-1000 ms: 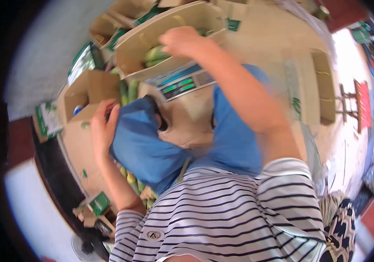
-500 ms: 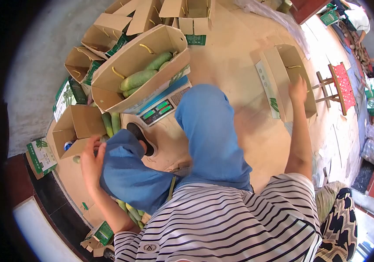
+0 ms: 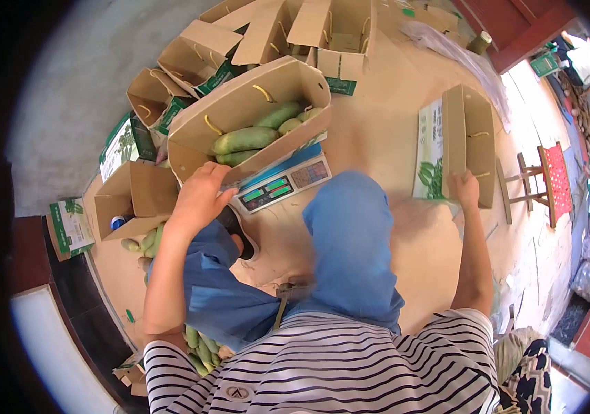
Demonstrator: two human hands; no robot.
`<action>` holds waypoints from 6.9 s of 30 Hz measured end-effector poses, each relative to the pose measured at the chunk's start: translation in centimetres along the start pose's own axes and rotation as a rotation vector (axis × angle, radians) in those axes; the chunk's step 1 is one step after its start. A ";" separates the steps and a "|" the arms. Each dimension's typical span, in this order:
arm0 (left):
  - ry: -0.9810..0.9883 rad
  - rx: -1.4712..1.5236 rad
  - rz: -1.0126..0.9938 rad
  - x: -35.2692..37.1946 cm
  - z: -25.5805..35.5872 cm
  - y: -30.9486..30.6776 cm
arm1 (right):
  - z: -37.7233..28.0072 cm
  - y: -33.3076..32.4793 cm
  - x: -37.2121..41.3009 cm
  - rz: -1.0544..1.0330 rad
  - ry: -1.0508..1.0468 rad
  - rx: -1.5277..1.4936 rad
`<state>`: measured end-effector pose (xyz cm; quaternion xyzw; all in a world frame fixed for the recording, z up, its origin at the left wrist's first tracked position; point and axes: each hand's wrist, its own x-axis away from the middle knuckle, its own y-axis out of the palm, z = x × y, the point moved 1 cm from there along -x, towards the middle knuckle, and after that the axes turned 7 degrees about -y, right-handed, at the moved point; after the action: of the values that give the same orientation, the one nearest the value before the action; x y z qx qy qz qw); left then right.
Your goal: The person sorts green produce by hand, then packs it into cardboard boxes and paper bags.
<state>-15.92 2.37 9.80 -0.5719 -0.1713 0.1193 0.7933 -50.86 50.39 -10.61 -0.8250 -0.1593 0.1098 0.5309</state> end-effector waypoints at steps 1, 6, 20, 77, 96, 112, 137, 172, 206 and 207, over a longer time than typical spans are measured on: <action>-0.009 -0.103 -0.001 -0.3 -0.3 0.4 | -1.3 0.8 -1.8 0.044 -0.020 0.021; -0.034 -0.196 -0.037 -0.9 -0.2 0.8 | -10.1 3.0 -14.0 0.095 -0.056 0.113; -0.047 -0.239 -0.108 -2.1 -2.7 2.7 | -24.0 12.3 -20.8 0.077 -0.247 0.252; 0.473 0.126 -0.080 -1.1 14.0 2.1 | 19.8 -5.3 32.9 0.267 0.776 0.110; 0.122 -0.101 0.117 -2.8 6.1 3.0 | -18.7 0.5 -12.0 0.093 -0.527 0.048; 0.118 -0.059 0.084 -1.4 5.6 2.0 | -20.0 6.3 -13.2 -0.257 -0.427 0.578; 0.114 -0.068 0.094 -0.3 4.7 2.2 | -11.8 1.1 -2.3 -0.127 -0.875 0.816; 0.146 0.225 0.859 2.5 2.7 -0.7 | -50.3 7.5 4.6 -0.533 -1.026 0.086; -0.493 0.606 0.866 19.2 -9.6 0.3 | -47.7 9.5 1.1 -0.606 -1.275 0.415; -0.609 0.672 0.938 23.1 -10.6 0.5 | -48.0 9.2 1.3 -0.618 -1.260 0.422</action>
<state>9.47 2.24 9.43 -0.2475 -0.0739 0.6566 0.7087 -31.49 6.96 0.82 -0.4031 -0.6353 0.4370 0.4929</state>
